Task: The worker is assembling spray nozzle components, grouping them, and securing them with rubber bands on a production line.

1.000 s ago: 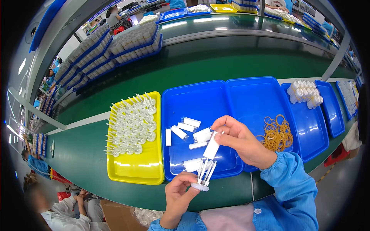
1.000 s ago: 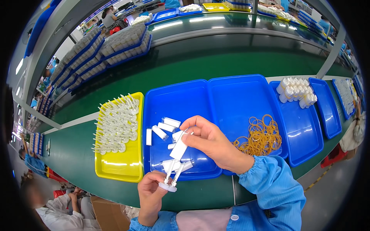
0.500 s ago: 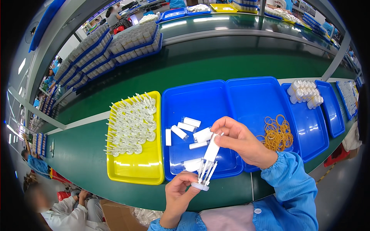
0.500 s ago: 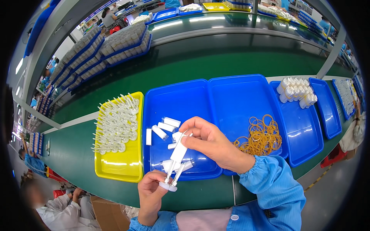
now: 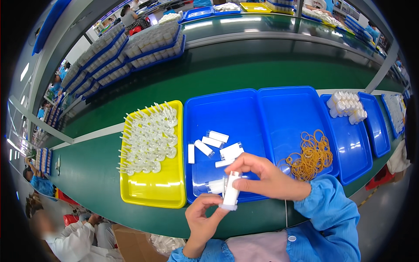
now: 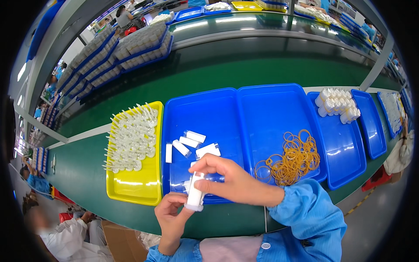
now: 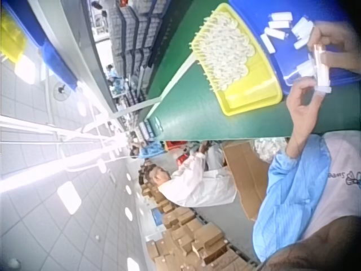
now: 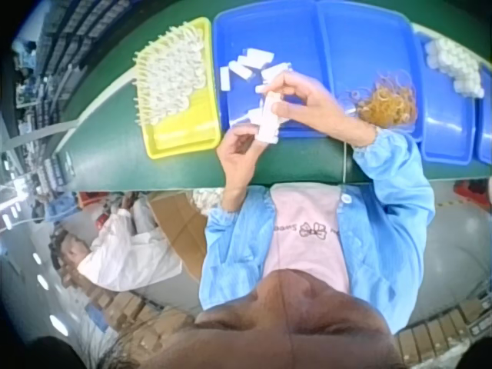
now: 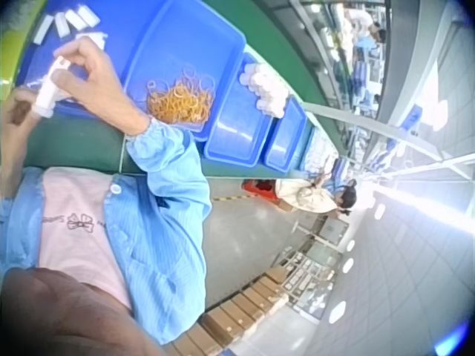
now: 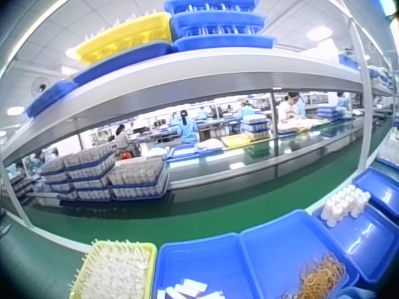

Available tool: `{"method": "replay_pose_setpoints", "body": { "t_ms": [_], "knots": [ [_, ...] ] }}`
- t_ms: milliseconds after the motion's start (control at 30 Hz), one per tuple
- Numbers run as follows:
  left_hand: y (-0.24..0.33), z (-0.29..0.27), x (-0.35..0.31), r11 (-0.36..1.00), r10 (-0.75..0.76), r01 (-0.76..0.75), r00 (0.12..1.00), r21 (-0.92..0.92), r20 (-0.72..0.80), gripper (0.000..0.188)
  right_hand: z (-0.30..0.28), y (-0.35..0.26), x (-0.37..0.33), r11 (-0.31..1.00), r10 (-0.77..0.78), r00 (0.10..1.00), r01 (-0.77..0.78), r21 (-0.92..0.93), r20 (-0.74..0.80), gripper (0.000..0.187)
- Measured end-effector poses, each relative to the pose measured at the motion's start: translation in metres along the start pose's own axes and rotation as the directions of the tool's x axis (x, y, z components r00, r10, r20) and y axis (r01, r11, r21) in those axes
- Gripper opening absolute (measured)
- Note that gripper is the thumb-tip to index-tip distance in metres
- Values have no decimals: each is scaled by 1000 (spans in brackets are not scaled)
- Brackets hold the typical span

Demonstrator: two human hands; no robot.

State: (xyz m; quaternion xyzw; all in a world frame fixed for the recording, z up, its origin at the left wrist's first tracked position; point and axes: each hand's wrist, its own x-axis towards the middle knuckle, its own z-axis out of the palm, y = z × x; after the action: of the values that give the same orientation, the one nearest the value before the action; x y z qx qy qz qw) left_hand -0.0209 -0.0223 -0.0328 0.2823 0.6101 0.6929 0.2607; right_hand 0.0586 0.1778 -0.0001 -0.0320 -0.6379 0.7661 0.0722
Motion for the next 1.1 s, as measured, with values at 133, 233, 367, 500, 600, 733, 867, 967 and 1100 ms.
{"method": "replay_pose_setpoints", "body": {
  "t_ms": [133,233,367,500,600,733,867,967,1100],
  "knots": [
    [-2,-9,5,989,-63,46,990,-140,-123,23,-25,7,34,653,-275,961,199,-731,17,21],
    [6,-11,9,987,-55,27,982,-157,-179,22,-31,28,50,183,-325,939,176,-967,110,18],
    [6,-20,6,992,-77,51,969,-114,-233,23,-23,47,52,3,-229,962,153,-988,148,23],
    [-4,-23,7,999,43,-42,980,10,-196,21,-22,47,47,28,-209,969,140,-990,131,28],
    [-7,-20,7,970,167,-141,979,199,-116,19,-34,30,45,312,-321,946,144,-939,39,26],
    [2,-10,8,952,194,-178,980,247,-43,15,-47,14,46,999,-38,977,40,6,-212,21],
    [6,-4,9,928,221,-217,975,302,21,13,-43,3,44,977,137,979,-108,185,-150,24],
    [9,1,12,927,224,-227,973,299,46,14,-39,2,41,981,127,983,-104,164,-135,26],
    [9,2,13,929,218,-222,975,295,49,14,-32,2,40,985,120,986,-104,137,-116,28]
  ]
}}
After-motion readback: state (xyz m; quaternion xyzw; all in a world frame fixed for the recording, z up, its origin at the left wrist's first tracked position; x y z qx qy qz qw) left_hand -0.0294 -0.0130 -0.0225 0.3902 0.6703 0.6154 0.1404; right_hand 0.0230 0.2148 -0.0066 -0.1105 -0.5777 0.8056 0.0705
